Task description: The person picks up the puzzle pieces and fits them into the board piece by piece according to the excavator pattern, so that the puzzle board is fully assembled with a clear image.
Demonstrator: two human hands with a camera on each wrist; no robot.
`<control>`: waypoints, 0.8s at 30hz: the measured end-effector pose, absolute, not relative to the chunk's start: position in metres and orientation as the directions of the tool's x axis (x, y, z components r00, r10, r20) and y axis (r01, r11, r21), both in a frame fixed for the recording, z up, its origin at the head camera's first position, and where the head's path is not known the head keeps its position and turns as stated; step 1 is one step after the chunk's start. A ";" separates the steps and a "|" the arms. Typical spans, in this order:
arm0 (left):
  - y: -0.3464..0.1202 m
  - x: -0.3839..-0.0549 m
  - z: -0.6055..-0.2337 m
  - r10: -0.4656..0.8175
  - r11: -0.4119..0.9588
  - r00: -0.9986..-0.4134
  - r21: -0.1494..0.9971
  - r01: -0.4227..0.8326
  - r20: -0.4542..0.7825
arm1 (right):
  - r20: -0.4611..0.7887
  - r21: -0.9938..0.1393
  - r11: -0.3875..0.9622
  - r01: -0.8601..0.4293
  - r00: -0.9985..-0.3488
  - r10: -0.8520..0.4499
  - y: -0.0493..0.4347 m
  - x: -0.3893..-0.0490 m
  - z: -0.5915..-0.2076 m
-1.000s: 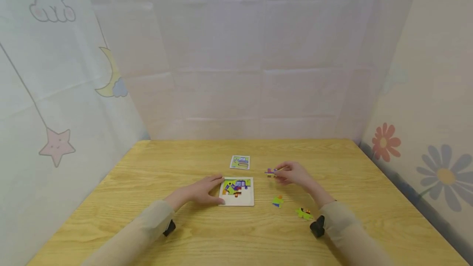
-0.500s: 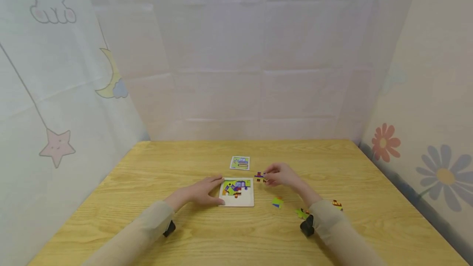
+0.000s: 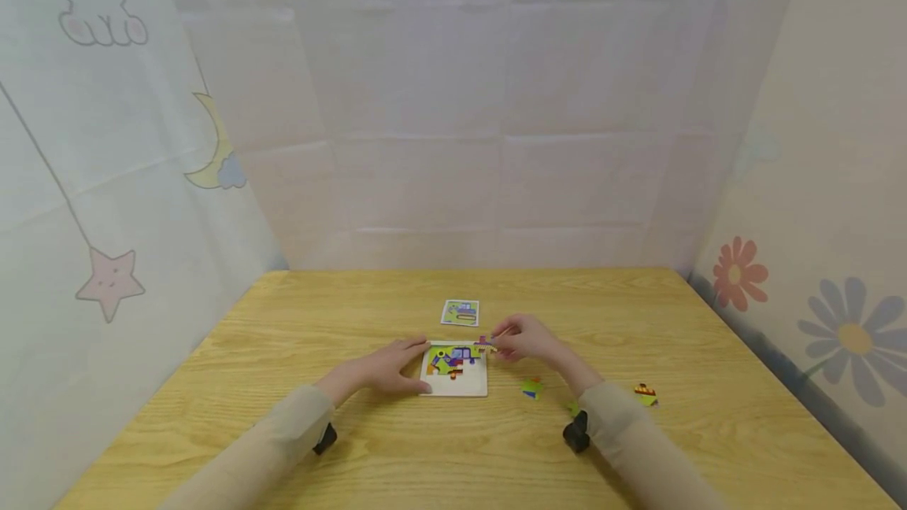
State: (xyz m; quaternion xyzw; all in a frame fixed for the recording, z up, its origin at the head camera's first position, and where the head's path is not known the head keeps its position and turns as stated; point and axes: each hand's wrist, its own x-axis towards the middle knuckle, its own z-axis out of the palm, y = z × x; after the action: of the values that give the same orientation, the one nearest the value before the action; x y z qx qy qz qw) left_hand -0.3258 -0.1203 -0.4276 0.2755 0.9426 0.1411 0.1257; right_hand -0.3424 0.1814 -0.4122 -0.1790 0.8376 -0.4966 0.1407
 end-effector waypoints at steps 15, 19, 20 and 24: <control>-0.119 -0.323 -0.424 0.560 0.806 -0.813 0.334 0.489 -0.161 | -0.093 -0.869 0.465 -0.170 -0.866 -0.491 0.163 -0.345 -0.416; -0.119 -0.323 -0.424 0.560 0.805 -0.812 0.339 0.487 -0.165 | -0.107 -0.854 0.489 -0.176 -0.861 -0.497 0.159 -0.345 -0.417; -0.119 -0.323 -0.424 0.561 0.805 -0.811 0.340 0.487 -0.165 | -0.113 -0.849 0.498 -0.175 -0.861 -0.496 0.159 -0.345 -0.417; -0.118 -0.323 -0.424 0.557 0.807 -0.813 0.340 0.483 -0.166 | -0.132 -0.839 0.518 -0.166 -0.862 -0.489 0.156 -0.346 -0.420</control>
State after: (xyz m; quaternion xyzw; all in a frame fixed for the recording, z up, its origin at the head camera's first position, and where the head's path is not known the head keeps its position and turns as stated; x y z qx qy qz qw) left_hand -0.3226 -0.1184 -0.4238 0.2764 0.9415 0.1425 0.1298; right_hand -0.3460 0.1564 -0.4199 -0.1922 0.8527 -0.4515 0.1790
